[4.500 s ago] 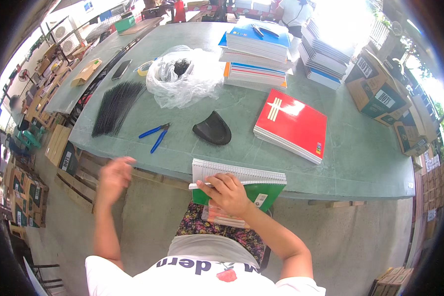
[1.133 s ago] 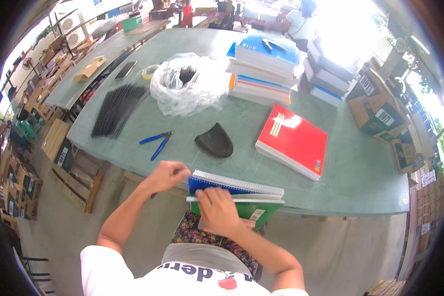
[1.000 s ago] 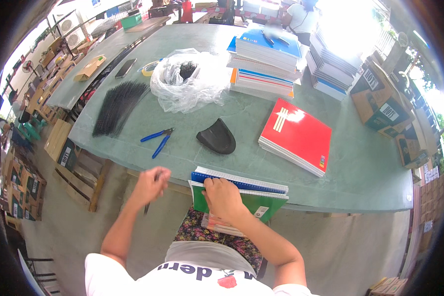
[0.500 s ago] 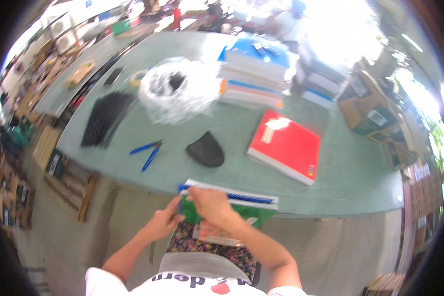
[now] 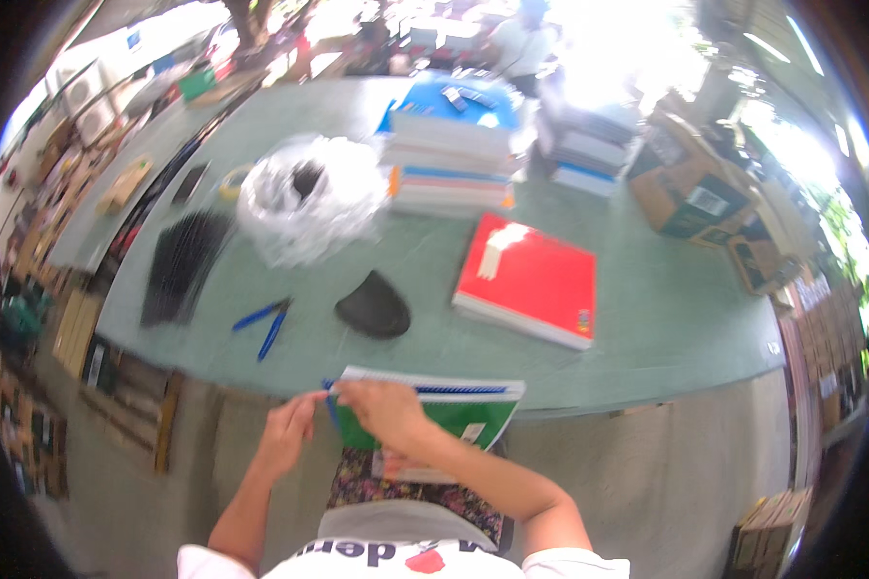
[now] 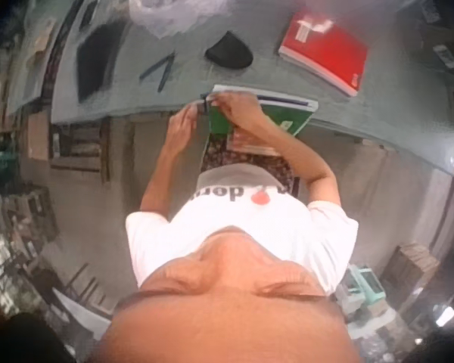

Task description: The person applies a plastic protective strip to the spiral binding of notebooks and trims the excess using pliers before stacking the finished notebooks.

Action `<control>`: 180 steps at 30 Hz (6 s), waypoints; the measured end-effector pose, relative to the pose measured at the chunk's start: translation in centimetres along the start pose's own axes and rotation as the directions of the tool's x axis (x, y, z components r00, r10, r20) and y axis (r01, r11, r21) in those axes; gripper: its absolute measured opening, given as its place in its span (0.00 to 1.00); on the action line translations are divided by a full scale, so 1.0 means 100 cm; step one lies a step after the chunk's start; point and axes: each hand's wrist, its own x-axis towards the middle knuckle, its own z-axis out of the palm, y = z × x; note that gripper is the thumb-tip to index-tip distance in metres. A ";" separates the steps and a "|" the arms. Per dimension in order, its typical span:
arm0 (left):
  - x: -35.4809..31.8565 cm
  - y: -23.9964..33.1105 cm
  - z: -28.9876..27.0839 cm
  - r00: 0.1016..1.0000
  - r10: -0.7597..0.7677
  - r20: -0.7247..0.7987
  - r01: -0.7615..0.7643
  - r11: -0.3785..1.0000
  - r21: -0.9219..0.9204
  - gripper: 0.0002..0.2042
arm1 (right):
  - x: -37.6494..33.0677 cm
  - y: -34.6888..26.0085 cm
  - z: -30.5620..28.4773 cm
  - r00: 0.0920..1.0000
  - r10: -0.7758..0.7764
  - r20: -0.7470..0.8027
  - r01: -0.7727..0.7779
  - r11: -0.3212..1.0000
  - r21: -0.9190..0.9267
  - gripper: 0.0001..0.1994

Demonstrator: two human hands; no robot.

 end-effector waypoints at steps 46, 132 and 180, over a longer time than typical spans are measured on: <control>0.030 0.008 -0.030 0.916 0.396 0.058 -0.388 0.842 0.376 0.15 | 0.001 -0.011 0.013 0.970 -0.041 -0.240 0.018 0.995 -0.097 0.09; 0.035 0.050 0.060 0.853 0.325 0.409 -0.513 0.669 0.539 0.11 | -0.099 0.051 -0.094 0.942 0.294 -0.162 -0.326 0.917 -0.229 0.07; 0.065 0.097 0.104 0.517 0.578 0.631 -0.854 0.296 0.429 0.08 | -0.138 0.072 -0.057 0.789 0.614 0.009 -0.351 0.439 0.827 0.10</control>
